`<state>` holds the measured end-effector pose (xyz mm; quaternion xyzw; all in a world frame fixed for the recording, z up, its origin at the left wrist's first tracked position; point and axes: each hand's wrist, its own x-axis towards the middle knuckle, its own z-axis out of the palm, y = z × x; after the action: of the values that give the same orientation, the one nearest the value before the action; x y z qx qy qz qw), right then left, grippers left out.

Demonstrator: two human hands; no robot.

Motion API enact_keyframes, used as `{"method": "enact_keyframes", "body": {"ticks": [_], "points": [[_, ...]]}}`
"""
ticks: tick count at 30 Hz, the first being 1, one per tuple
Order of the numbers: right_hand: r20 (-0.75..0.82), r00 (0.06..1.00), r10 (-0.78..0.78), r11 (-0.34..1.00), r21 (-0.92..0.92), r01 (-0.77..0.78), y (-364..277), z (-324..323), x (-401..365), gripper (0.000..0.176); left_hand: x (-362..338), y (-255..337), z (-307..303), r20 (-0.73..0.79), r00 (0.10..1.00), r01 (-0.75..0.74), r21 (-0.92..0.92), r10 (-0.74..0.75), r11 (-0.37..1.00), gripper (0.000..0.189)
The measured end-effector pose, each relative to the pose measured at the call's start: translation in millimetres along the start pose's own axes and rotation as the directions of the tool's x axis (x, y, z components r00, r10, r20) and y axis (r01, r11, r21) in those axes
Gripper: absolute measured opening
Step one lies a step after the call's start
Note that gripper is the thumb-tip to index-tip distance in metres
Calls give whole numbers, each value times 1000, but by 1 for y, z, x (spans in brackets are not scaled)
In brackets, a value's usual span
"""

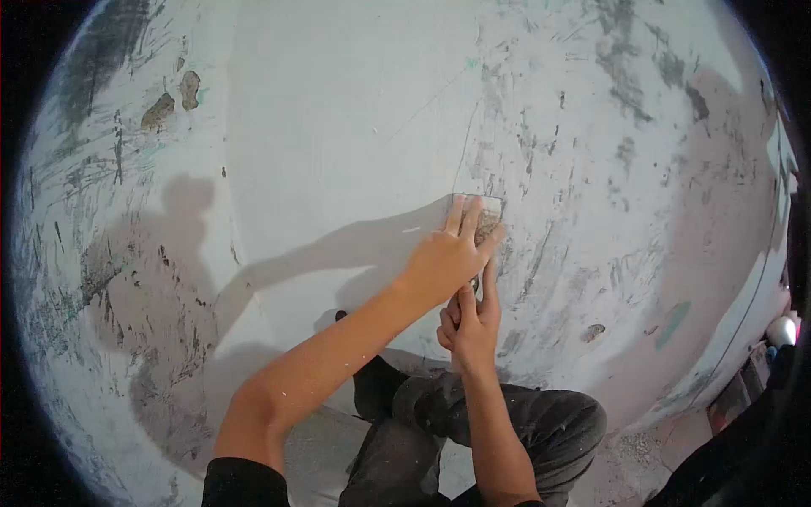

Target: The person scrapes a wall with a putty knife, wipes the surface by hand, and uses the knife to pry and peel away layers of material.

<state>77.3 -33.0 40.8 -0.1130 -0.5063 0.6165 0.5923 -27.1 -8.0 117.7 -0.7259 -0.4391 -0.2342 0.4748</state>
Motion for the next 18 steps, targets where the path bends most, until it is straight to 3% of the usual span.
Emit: {"method": "enact_keyframes", "body": {"ticks": [13, 18], "points": [[18, 996, -92, 994, -65, 93, 8, 0, 8, 66, 2, 0, 0, 6, 998, 61, -19, -61, 998, 63], [-5, 998, -64, 996, -60, 64, 3, 3, 5, 63, 0, 3, 8, 18, 997, 76, 8, -76, 997, 66]]}}
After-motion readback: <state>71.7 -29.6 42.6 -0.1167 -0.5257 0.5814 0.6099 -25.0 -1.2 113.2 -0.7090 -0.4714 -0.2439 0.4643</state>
